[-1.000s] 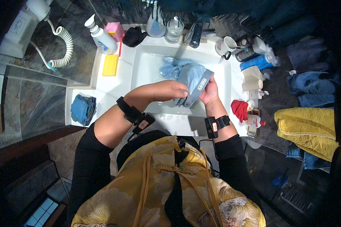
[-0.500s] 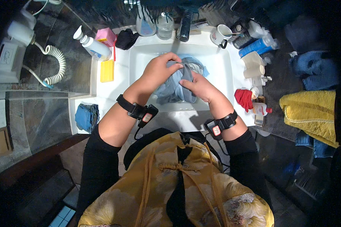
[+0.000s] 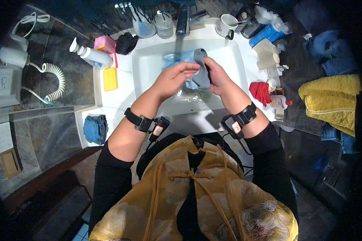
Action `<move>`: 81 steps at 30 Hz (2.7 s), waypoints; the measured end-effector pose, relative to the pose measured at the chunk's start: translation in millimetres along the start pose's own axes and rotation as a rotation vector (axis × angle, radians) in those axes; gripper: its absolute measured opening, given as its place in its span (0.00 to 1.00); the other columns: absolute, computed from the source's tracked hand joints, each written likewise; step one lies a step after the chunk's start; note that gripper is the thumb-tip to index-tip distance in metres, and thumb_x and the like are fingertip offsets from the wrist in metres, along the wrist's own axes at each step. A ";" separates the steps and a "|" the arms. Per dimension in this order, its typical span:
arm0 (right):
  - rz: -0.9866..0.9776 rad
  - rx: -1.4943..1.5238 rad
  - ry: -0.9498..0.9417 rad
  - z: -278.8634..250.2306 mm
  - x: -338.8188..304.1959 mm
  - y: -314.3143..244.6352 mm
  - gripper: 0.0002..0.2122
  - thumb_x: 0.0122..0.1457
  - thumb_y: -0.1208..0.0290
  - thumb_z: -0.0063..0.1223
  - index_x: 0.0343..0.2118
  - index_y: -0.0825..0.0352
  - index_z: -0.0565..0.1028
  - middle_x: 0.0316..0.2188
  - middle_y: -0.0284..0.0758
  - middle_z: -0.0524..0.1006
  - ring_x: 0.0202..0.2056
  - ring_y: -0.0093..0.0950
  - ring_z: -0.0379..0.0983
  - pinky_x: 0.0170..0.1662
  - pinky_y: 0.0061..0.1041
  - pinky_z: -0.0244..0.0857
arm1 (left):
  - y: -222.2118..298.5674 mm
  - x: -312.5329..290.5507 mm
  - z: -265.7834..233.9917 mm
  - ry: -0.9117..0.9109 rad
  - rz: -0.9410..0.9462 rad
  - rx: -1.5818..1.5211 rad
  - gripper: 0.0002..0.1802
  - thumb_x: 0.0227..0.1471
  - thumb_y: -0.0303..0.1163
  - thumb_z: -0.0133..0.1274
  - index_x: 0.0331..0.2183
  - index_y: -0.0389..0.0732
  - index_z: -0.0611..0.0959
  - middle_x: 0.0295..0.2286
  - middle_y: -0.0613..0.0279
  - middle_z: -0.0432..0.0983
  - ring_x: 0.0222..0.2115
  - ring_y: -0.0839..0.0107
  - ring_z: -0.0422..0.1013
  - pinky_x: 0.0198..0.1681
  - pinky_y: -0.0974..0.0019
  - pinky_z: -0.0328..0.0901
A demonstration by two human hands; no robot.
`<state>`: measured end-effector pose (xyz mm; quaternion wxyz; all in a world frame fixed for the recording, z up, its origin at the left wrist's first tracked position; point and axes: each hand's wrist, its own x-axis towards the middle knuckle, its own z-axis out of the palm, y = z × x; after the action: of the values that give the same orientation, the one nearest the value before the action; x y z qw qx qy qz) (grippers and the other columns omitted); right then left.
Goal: The person hand washes several small garments in a sink filled with soapy water. They repeatedly submerge, agitate, and wring out each item, then place the cleaned pieces on the sink edge. The process continues with multiple garments handled one at a time.
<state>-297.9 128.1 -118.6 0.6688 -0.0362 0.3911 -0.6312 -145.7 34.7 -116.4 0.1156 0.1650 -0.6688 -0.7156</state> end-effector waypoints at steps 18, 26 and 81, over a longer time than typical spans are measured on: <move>-0.127 -0.054 0.067 -55.2 2.2 -11.6 0.11 0.51 0.77 0.45 0.39 0.71 0.70 0.32 0.37 0.74 0.31 0.30 0.74 0.35 0.27 0.71 | -48.5 3.0 -13.9 0.330 -0.183 -0.045 0.22 0.42 0.18 0.51 0.44 0.37 0.71 0.35 0.64 0.73 0.36 0.76 0.69 0.39 0.74 0.64; -0.321 -0.351 0.099 -78.0 34.3 34.8 0.21 0.59 0.56 0.36 0.55 0.54 0.64 0.53 0.29 0.64 0.55 0.23 0.55 0.56 0.37 0.45 | -13.4 17.9 11.2 0.156 -0.152 0.057 0.26 0.38 0.19 0.47 0.44 0.36 0.67 0.33 0.62 0.69 0.34 0.72 0.67 0.38 0.73 0.62; 0.476 0.419 -0.517 -40.6 51.0 84.4 0.19 0.53 0.50 0.54 0.36 0.61 0.70 0.27 0.31 0.72 0.18 0.16 0.60 0.14 0.07 0.49 | -75.9 23.9 -30.2 0.008 -0.292 -0.608 0.25 0.48 0.54 0.52 0.31 0.39 0.75 0.40 0.48 0.70 0.44 0.60 0.66 0.50 0.58 0.62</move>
<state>-257.4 118.5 -216.8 0.8654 0.0346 0.0705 -0.4949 -151.7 3.7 -195.5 0.0583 0.2200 -0.3934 -0.8908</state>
